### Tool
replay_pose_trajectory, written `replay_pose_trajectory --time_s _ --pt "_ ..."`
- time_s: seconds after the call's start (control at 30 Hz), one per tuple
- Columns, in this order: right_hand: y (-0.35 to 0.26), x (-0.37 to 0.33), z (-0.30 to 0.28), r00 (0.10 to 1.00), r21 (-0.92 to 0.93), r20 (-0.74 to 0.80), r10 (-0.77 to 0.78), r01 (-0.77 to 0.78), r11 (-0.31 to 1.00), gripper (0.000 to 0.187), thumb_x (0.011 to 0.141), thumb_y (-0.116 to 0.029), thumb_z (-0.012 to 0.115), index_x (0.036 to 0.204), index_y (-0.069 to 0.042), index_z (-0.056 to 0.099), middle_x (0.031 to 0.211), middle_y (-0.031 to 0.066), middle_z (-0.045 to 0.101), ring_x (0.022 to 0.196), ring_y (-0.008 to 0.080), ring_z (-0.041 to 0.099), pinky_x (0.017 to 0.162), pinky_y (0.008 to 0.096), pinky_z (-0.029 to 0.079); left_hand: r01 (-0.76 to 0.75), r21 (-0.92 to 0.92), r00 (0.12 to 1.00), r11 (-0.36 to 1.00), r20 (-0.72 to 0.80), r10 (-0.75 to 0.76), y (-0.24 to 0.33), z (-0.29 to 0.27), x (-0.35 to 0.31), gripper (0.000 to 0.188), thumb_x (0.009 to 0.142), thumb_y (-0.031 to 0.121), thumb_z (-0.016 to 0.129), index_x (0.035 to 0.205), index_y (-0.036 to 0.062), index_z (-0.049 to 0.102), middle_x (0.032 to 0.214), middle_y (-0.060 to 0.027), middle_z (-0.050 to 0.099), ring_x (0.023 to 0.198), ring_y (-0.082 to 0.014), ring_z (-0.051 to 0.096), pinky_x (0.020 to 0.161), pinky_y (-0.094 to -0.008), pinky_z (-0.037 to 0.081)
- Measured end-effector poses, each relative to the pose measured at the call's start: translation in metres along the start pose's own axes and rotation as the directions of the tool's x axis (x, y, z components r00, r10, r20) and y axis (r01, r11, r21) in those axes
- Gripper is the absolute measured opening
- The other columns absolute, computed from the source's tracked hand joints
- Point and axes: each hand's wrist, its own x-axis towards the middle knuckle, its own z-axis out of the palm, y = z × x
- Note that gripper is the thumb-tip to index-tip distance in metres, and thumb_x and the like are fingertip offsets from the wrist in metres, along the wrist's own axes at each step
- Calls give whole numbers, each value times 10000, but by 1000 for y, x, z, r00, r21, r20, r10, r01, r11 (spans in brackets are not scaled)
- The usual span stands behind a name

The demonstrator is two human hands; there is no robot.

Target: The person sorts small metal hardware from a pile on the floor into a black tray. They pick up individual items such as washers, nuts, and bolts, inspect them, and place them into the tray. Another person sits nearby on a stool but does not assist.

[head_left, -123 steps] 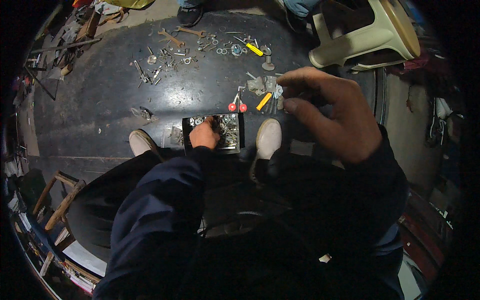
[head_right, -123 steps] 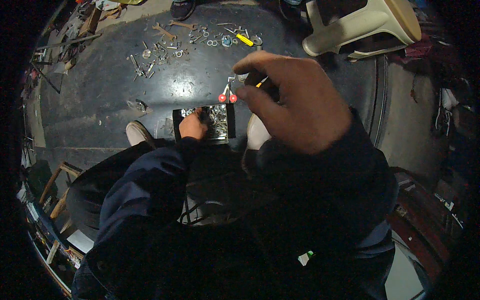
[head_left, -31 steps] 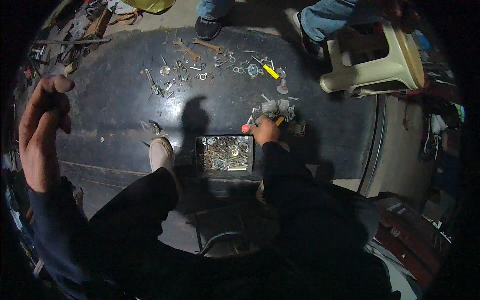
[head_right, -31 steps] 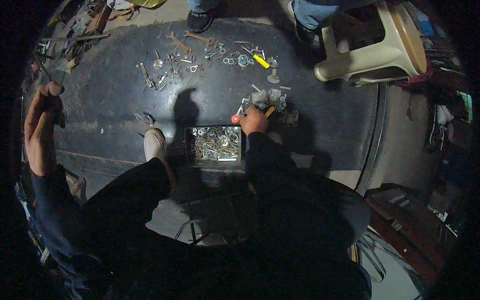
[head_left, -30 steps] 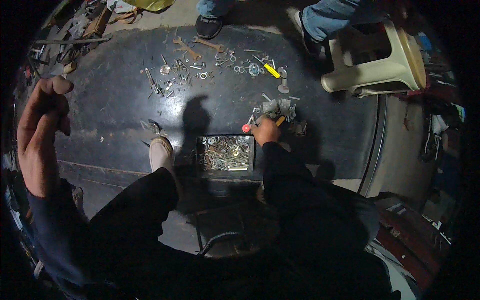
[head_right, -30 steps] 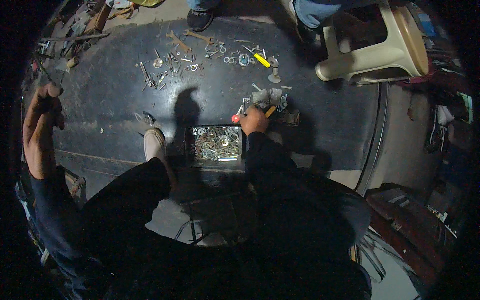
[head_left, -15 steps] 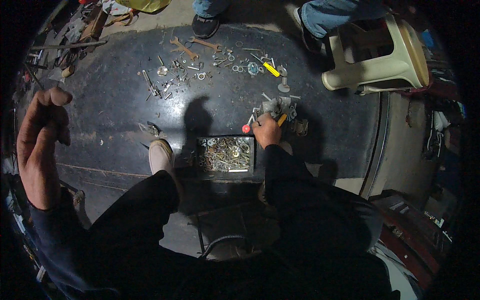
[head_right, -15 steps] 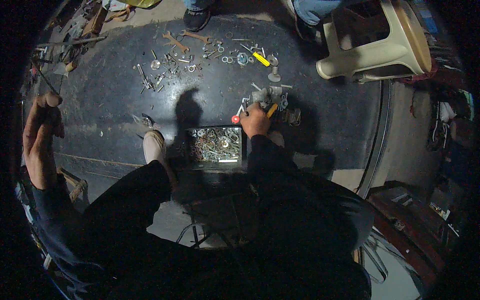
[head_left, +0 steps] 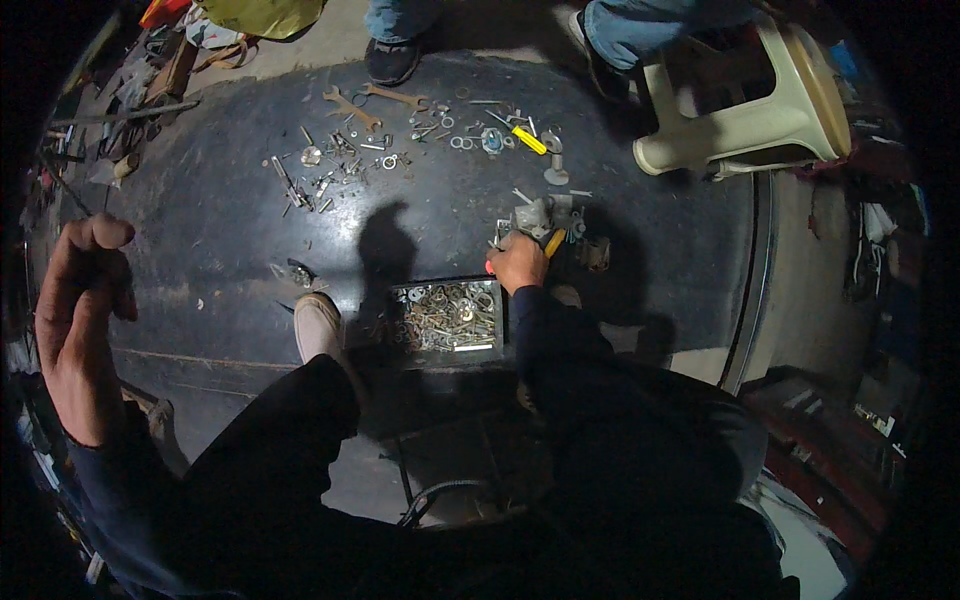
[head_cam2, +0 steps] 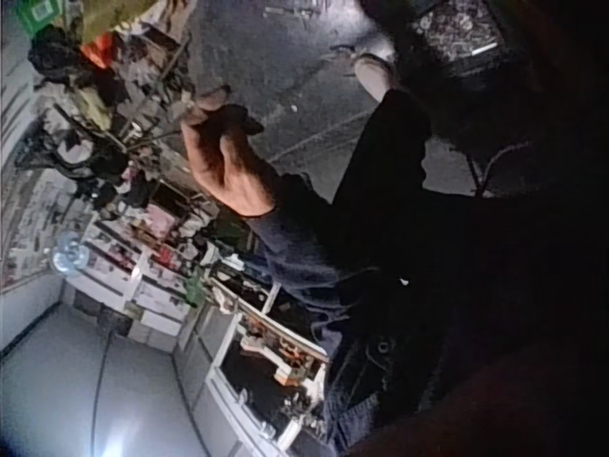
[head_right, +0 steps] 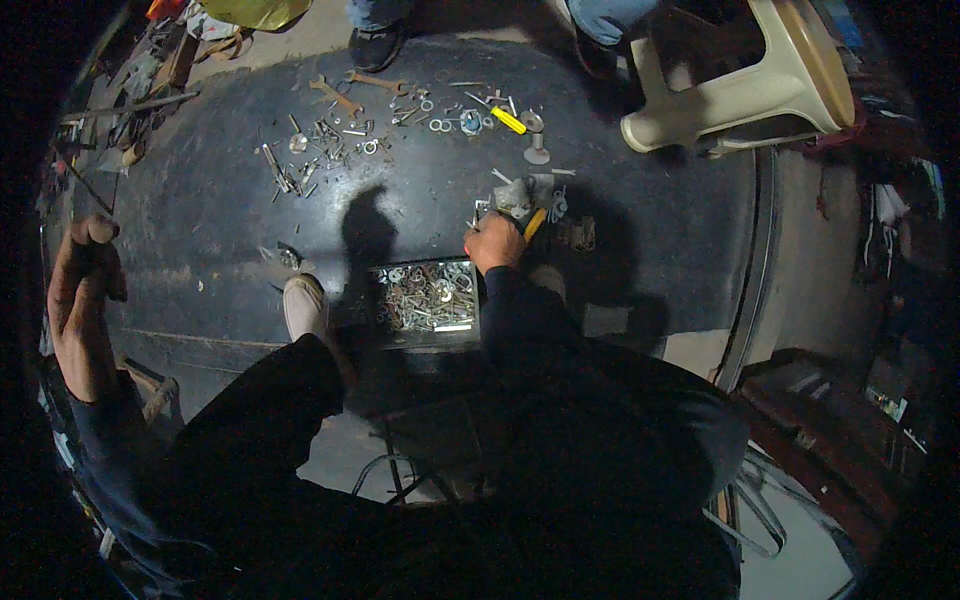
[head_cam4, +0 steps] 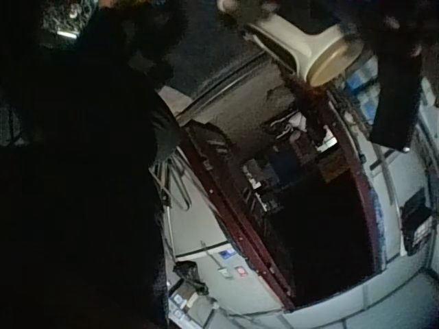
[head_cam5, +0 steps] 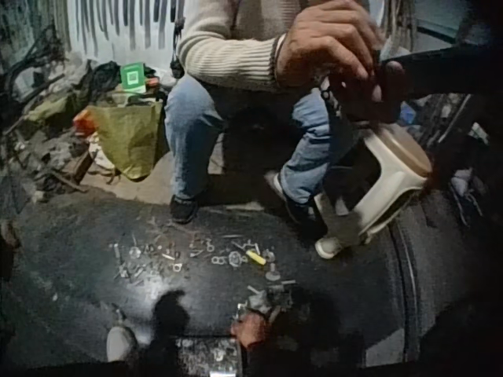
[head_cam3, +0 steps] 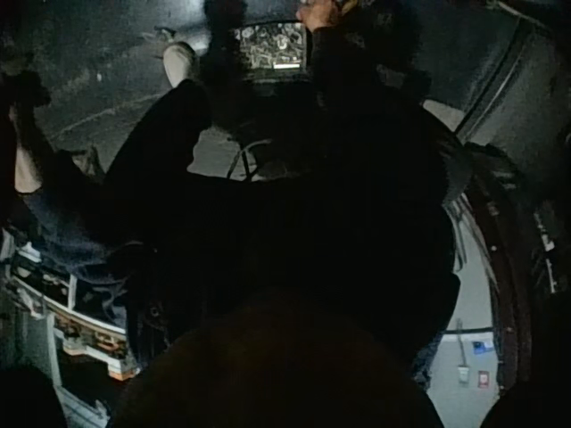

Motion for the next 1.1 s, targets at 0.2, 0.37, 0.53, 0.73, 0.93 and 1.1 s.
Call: replay_pose_trajectory --time_s 0.2,0.37,0.53,0.73,0.93,1.1 --pt "19 -2 -2 988 241 -114 -103 128 962 156 790 -176 723 902 -69 706 875 176 699 869 373 673 757 444 528 -58 39 994 998 98 54 -1 -7 -1 421 951 220 486 1325 49 575 915 -50 591 726 -122 497 677 -264 425" --pt "18 21 -7 935 157 -311 -170 227 961 200 796 -117 704 993 -87 686 959 175 681 935 365 654 792 440 515 -53 8 997 999 47 53 -1 -5 -2 412 952 231 487 1310 48 580 939 -53 604 715 -121 487 681 -263 414" --pt "3 26 -16 977 58 -177 -115 127 990 204 775 -148 739 968 -116 681 955 148 652 947 365 633 780 456 503 -49 30 997 998 64 47 3 -1 0 426 943 238 485 1311 42 575 966 -57 615 721 -122 489 685 -267 414" --pt "6 27 -17 971 25 -180 -157 164 986 200 759 -180 761 927 -111 675 952 129 657 924 365 637 768 462 508 -17 64 997 998 76 12 6 -3 0 433 939 235 482 1315 42 573 958 -49 606 736 -120 485 681 -266 408" --pt "10 19 -18 972 22 -187 -140 146 989 212 755 -188 767 935 -120 678 987 129 666 929 360 642 773 466 512 -9 38 994 999 111 5 8 -5 0 428 953 249 503 1321 41 568 940 -44 589 737 -118 488 674 -262 405" --pt "5 16 -20 977 -10 -180 -116 116 993 249 754 -199 766 974 -127 674 1011 132 669 981 350 637 803 461 509 -37 -25 996 999 76 39 9 0 -4 385 947 209 479 1281 53 590 884 -24 558 724 -110 474 667 -253 394"
